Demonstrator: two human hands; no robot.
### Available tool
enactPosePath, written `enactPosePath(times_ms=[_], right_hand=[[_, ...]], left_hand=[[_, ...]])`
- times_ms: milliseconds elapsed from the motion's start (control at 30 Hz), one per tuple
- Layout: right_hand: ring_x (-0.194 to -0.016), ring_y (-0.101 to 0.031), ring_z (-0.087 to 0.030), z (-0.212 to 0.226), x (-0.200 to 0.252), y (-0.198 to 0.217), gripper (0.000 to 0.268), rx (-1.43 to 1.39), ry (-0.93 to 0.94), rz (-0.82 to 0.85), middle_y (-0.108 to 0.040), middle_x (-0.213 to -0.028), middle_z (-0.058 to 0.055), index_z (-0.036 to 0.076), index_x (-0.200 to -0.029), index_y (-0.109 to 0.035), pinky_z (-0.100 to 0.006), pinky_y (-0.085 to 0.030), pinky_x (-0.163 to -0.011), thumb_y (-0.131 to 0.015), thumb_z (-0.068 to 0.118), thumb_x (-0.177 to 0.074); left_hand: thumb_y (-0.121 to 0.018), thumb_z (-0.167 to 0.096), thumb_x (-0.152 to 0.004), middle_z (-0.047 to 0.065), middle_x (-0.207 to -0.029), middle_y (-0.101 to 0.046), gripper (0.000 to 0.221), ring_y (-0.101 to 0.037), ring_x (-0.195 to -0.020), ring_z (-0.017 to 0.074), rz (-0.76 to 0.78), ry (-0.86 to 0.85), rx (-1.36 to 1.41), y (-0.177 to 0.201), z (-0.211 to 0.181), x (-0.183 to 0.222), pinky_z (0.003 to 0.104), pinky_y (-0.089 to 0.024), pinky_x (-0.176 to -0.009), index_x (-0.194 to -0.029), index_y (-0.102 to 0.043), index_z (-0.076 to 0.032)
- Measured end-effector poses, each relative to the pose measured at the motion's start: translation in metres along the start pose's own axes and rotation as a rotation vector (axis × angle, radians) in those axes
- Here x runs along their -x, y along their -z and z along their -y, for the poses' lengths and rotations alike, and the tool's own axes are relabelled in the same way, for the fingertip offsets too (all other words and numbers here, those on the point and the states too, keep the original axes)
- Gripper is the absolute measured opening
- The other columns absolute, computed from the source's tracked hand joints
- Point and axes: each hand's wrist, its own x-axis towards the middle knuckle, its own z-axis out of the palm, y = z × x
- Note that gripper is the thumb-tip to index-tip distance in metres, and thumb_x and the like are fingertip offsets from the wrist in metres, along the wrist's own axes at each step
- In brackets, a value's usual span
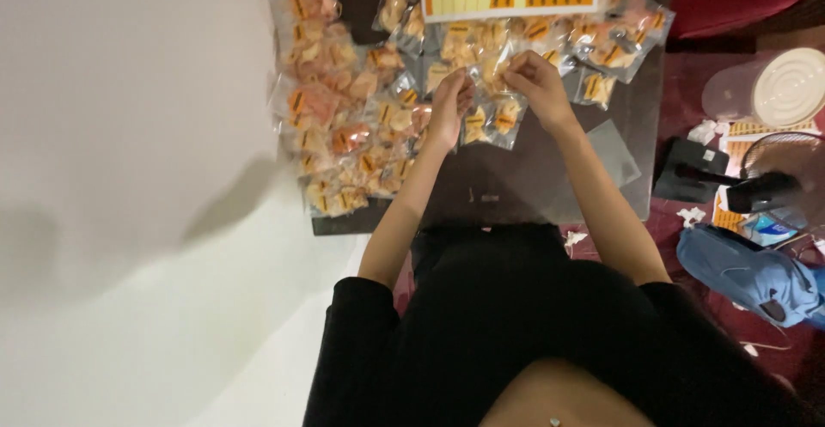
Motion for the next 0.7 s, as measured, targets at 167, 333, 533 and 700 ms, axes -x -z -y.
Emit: enactPosePath(times_ms=[167,333,533,700], right_hand=[[-0.077,-0.057,-0.012,-0.009,-0.018,0.049,0.011,0.061,0.004,-0.108,-0.060,-0.086,-0.004,0.008,-0.094,-0.057,-0.023,-0.045,-0.069,-0.062,0.000,-0.087],[-0.070,-0.052,-0.017,0.004,-0.057,0.083,0.020,0.180,-0.049,-0.082,-0.057,-0.078,-0.008,0.008,-0.099,-0.055,-0.028,-0.042,-0.064,-0.042,0.000,-0.087],[-0.066,-0.056,-0.028,-0.007,-0.142,0.092,0.021,0.442,0.048,0.006,-0.061,-0.070,-0.016,0.011,-0.099,-0.066,-0.037,-0.044,-0.065,-0.048,0.006,-0.090],[-0.078,-0.062,-0.030,-0.026,-0.203,0.095,0.021,0.505,0.051,0.024,-0.065,-0.082,-0.014,0.017,-0.109,-0.064,-0.040,-0.048,-0.072,-0.051,0.013,-0.093]], left_hand=[[-0.063,-0.018,-0.091,0.006,-0.111,-0.047,0.049,-0.052,-0.099,0.0120,-0.204,-0.068,-0.147,-0.067,-0.017,-0.049,0.025,-0.047,-0.085,-0.133,-0.044,-0.001],[-0.059,-0.006,-0.087,0.006,-0.110,-0.055,0.036,-0.058,-0.102,0.0283,-0.085,-0.718,-0.898,-0.096,-0.058,-0.133,0.037,-0.049,-0.086,-0.120,-0.060,-0.021],[-0.080,-0.031,-0.073,-0.004,-0.135,-0.046,0.064,-0.048,-0.116,0.0251,-0.154,-0.799,-1.817,-0.064,-0.080,-0.247,0.043,-0.053,-0.086,-0.130,-0.051,-0.027],[-0.075,-0.038,-0.078,-0.010,-0.141,-0.039,0.050,-0.034,-0.126,0.0225,-0.074,-0.457,-2.005,-0.078,-0.097,-0.254,0.049,-0.034,-0.101,-0.124,-0.055,-0.030]])
